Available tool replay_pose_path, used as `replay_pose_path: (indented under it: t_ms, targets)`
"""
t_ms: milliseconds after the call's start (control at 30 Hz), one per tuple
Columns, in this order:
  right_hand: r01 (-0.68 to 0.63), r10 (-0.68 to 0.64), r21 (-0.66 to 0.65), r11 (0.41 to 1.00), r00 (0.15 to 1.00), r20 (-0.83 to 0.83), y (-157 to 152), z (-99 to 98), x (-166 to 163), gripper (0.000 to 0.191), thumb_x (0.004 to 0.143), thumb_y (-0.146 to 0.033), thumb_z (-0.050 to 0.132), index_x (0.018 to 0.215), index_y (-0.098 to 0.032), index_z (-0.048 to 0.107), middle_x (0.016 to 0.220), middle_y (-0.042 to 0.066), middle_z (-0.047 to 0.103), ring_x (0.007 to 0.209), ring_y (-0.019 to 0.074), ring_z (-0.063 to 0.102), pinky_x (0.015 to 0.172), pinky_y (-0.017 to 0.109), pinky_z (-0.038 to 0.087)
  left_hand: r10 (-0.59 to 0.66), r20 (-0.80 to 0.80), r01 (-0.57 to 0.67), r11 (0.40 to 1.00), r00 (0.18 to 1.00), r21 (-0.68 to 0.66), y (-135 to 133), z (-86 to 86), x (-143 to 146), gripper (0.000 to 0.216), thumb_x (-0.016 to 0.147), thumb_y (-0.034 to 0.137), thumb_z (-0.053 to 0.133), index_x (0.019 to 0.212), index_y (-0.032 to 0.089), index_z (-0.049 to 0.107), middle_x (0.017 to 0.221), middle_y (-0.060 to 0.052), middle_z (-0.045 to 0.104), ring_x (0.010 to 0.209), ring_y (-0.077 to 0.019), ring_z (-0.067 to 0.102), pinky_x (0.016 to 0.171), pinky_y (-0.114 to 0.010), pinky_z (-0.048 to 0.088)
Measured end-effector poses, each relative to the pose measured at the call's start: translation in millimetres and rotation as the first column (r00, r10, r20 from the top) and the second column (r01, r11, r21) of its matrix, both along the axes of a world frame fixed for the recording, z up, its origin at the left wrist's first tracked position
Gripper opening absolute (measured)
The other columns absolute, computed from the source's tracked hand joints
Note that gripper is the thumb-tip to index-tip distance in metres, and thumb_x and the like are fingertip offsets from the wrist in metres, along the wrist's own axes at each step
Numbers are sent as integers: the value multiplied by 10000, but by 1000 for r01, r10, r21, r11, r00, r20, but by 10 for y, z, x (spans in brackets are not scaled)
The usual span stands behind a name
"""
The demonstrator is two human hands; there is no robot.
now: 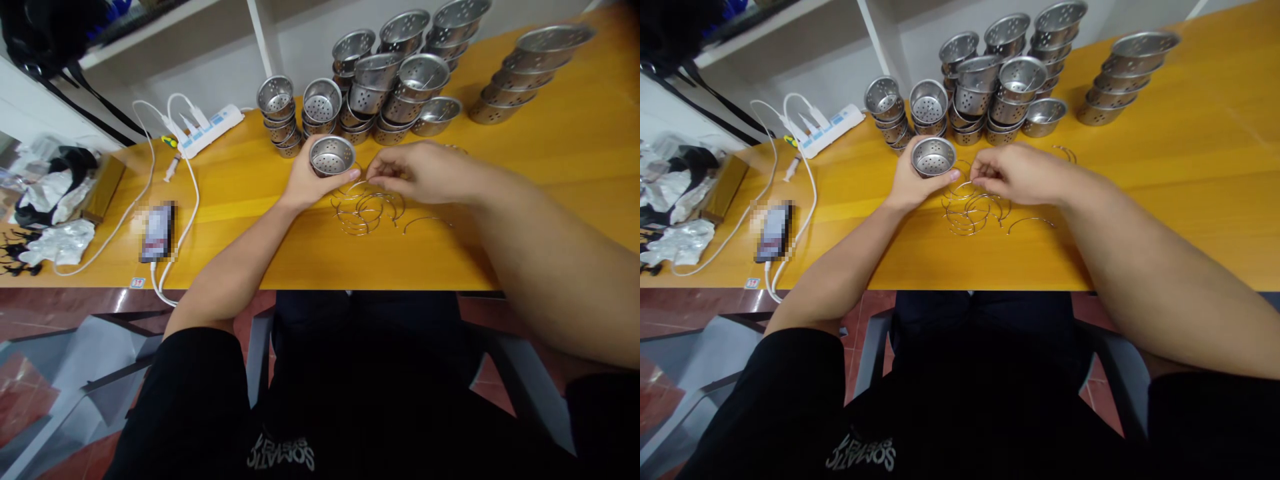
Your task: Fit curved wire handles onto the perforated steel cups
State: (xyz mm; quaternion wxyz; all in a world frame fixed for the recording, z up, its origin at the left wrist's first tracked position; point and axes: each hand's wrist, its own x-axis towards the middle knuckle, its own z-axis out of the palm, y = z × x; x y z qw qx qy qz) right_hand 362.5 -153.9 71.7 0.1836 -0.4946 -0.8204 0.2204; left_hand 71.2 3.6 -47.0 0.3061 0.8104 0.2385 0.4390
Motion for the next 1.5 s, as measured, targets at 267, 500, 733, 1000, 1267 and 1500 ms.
replay_pose_path:
  t_ms: [267, 500, 733, 1000, 1267, 1500]
  targets:
    - [37, -63, -112, 993, 968, -242, 24, 59, 98, 132, 1117, -272, 789, 1239, -235, 824, 1123, 184, 917, 982, 321, 854, 1040, 534, 727, 6, -52, -10, 997, 999, -79, -193, 139, 39, 1286, 978, 1105, 874, 1903, 307, 472, 1611, -173, 756, 1534, -367, 801, 1445, -667, 622]
    - [132, -164, -105, 986, 900, -404, 59, 54, 62, 301, 1112, -528, 911, 1106, -262, 771, 953, 146, 877, 822, 285, 795, 944, 529, 721, -42, -97, 37, 998, 994, -51, -290, 224, 67, 1262, 1038, 1102, 797, 1945, 322, 396, 1692, -184, 703, 1598, -364, 769, 1459, -639, 611]
    - [227, -211, -29, 974, 846, -490, -27, 64, -219, 489, 1081, -795, 936, 1207, -326, 877, 1189, 146, 923, 1000, 350, 756, 1000, 590, 674, -46, -149, 39, 998, 988, -47, -357, 129, 121, 1181, 1104, 992, 832, 1915, 276, 359, 1701, -206, 669, 1639, -383, 743, 1481, -648, 599]
    - [369, -341, 39, 928, 889, -305, -27, 53, -302, 494, 1177, -731, 757, 1411, -334, 933, 1228, 137, 923, 1123, 410, 774, 1088, 630, 677, -33, -93, 26, 997, 995, -75, -438, 62, 209, 1109, 1095, 868, 939, 1862, 294, 382, 1703, -203, 645, 1610, -384, 753, 1455, -657, 635]
    - [384, -361, 61, 921, 903, -233, -21, 7, -398, 571, 1251, -733, 625, 1583, -342, 876, 1280, 130, 929, 1149, 394, 801, 1092, 590, 691, -46, -116, 33, 994, 992, -106, -524, 159, 260, 1214, 1046, 970, 934, 1868, 285, 361, 1666, -193, 663, 1622, -401, 744, 1475, -642, 588]
    - [367, -331, 51, 929, 883, -332, -24, -15, -523, 562, 1108, -614, 750, 1499, -241, 905, 1101, 158, 859, 1018, 378, 753, 1017, 591, 673, -27, -168, 14, 997, 985, -81, -550, 162, 253, 1173, 1073, 891, 963, 1872, 261, 379, 1679, -204, 697, 1657, -421, 747, 1496, -628, 574]
